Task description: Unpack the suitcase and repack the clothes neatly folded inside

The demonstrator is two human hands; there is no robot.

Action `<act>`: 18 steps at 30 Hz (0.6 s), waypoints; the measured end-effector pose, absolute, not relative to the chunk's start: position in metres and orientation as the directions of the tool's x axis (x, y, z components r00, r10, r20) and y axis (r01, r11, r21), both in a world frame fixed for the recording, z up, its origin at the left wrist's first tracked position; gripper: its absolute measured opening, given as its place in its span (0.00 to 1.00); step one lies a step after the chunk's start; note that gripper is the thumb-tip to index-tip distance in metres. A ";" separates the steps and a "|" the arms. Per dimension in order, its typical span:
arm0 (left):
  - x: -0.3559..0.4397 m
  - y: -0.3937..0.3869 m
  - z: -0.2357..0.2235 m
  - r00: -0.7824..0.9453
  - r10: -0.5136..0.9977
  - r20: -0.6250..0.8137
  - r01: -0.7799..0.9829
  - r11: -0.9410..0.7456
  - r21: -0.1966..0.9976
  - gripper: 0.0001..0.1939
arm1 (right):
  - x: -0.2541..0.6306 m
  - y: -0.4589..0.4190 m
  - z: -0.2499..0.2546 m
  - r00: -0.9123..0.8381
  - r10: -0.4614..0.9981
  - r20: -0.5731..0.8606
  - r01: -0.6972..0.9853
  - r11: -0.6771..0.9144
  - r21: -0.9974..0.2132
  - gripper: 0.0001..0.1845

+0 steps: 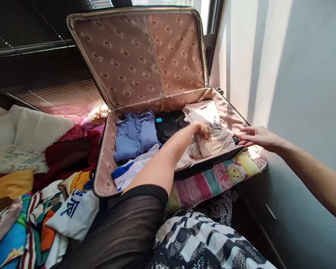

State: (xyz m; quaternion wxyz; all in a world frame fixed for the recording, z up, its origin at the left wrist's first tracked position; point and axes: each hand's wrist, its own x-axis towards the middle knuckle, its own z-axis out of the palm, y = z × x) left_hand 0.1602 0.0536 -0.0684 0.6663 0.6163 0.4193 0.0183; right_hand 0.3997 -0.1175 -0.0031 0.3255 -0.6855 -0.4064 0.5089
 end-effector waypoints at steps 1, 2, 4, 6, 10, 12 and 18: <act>0.164 0.051 -0.081 0.651 0.517 -0.556 0.514 0.239 0.824 0.14 | 0.404 -0.118 -0.005 0.125 0.898 -0.422 0.260 -0.440 -0.859 0.28; 0.166 0.051 -0.091 0.652 0.477 -0.590 0.554 0.232 0.800 0.16 | 0.406 -0.118 -0.007 0.100 0.909 -0.406 0.284 -0.417 -0.864 0.28; 0.166 0.055 -0.099 0.643 0.435 -0.630 0.606 0.213 0.766 0.19 | 0.408 -0.115 -0.008 0.070 0.929 -0.365 0.310 -0.368 -0.877 0.30; 0.166 0.061 -0.094 0.655 0.417 -0.630 0.612 0.196 0.766 0.23 | 0.408 -0.109 -0.007 0.072 0.936 -0.344 0.320 -0.348 -0.881 0.31; 0.168 0.062 -0.062 0.808 0.294 -0.511 0.453 0.246 0.857 0.33 | 0.406 -0.098 0.008 0.081 0.944 -0.320 0.336 -0.328 -0.883 0.28; 0.170 0.059 -0.047 0.878 0.244 -0.411 0.334 0.302 0.893 0.40 | 0.407 -0.097 0.020 0.099 0.960 -0.263 0.350 -0.281 -0.894 0.26; 0.173 0.052 -0.062 0.770 0.372 -0.518 0.442 0.274 0.854 0.37 | 0.410 -0.091 0.035 0.151 0.983 -0.106 0.488 -0.167 -0.856 0.24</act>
